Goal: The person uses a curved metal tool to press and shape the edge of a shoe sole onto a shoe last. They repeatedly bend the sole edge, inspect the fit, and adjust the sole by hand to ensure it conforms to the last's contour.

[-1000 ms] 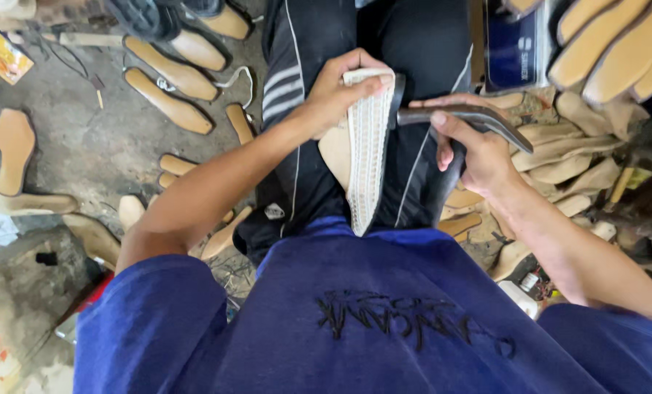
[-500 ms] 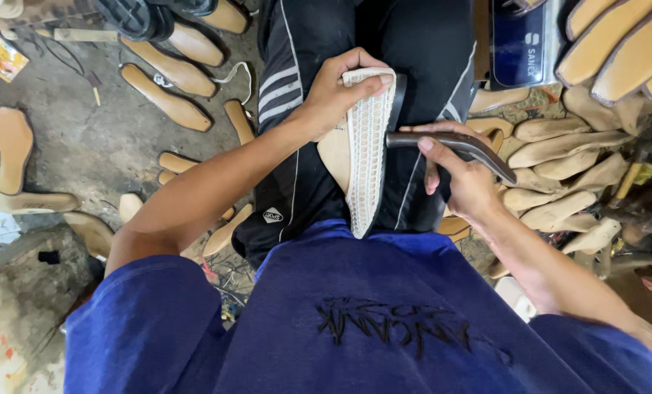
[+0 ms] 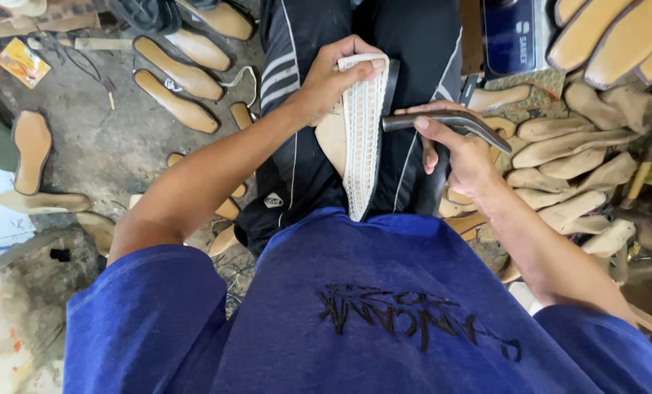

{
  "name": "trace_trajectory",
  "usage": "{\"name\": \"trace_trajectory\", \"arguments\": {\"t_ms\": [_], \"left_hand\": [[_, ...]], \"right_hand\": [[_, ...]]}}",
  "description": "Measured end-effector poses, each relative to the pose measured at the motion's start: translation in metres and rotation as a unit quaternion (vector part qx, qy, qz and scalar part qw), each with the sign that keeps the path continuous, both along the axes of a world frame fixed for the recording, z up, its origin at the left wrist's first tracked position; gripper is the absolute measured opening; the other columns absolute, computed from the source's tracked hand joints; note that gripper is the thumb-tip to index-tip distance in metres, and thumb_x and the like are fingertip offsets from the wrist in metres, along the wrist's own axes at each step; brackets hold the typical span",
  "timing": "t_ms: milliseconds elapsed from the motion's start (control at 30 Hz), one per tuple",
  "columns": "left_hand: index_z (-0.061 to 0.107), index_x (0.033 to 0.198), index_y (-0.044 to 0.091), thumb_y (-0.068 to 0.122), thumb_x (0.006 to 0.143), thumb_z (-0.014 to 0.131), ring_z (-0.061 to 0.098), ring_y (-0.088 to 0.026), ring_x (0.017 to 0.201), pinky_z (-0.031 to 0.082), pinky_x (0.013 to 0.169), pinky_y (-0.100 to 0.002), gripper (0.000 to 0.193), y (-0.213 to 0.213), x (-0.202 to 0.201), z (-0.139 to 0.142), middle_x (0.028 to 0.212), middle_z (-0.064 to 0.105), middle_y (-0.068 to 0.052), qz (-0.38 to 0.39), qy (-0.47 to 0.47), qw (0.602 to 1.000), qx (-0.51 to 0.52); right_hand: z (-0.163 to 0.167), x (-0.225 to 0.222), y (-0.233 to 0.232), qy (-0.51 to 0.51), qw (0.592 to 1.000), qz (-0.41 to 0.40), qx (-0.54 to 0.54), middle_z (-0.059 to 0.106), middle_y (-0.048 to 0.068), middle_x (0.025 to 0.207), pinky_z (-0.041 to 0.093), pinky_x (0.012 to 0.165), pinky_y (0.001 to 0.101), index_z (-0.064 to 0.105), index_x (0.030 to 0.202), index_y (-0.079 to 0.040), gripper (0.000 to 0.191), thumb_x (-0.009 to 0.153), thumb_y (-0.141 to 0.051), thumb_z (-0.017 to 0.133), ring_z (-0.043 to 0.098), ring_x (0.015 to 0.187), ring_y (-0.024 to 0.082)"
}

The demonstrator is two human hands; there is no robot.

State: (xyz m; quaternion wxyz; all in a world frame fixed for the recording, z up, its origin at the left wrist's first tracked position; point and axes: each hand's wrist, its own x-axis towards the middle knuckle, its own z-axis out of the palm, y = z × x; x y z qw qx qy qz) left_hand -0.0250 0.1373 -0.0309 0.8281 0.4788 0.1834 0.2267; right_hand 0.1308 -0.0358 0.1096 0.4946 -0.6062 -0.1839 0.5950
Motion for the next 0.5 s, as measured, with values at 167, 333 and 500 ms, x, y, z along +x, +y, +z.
{"name": "trace_trajectory", "arguments": {"t_ms": [167,333,500], "left_hand": [[0.067,0.114,0.003,0.014,0.098,0.068,0.069,-0.008,0.088,0.058,0.079,-0.025,0.019,0.0,0.0,-0.001,0.097,0.072,-0.003,-0.018,-0.007,0.999,-0.031],[0.068,0.113,0.0,0.01,0.098,0.072,0.067,-0.008,0.091,0.056,0.081,-0.026,0.018,0.01,0.008,-0.01,0.099,0.071,-0.003,0.008,0.009,1.0,-0.003],[0.068,0.114,0.0,0.012,0.1,0.071,0.068,-0.008,0.093,0.056,0.083,-0.025,0.019,0.011,0.008,-0.009,0.101,0.072,-0.004,0.012,-0.011,1.0,0.014]], "right_hand": [[0.0,-0.009,-0.007,-0.032,0.999,-0.007,0.023,0.077,0.014,0.114,0.049,0.043,0.0238,0.066,0.115,0.004,0.023,0.096,-0.01,0.068,0.056,0.05,0.01],[0.016,-0.012,0.022,-0.263,0.956,0.113,-0.062,0.072,0.011,0.081,0.046,0.042,0.0229,0.073,0.111,0.002,0.019,0.096,-0.009,0.072,0.055,0.047,0.008],[0.024,-0.008,0.033,-0.271,0.949,0.129,-0.096,0.067,0.01,0.072,0.039,0.039,0.0241,0.077,0.107,-0.001,0.017,0.092,-0.01,0.076,0.05,0.045,0.008]]}}
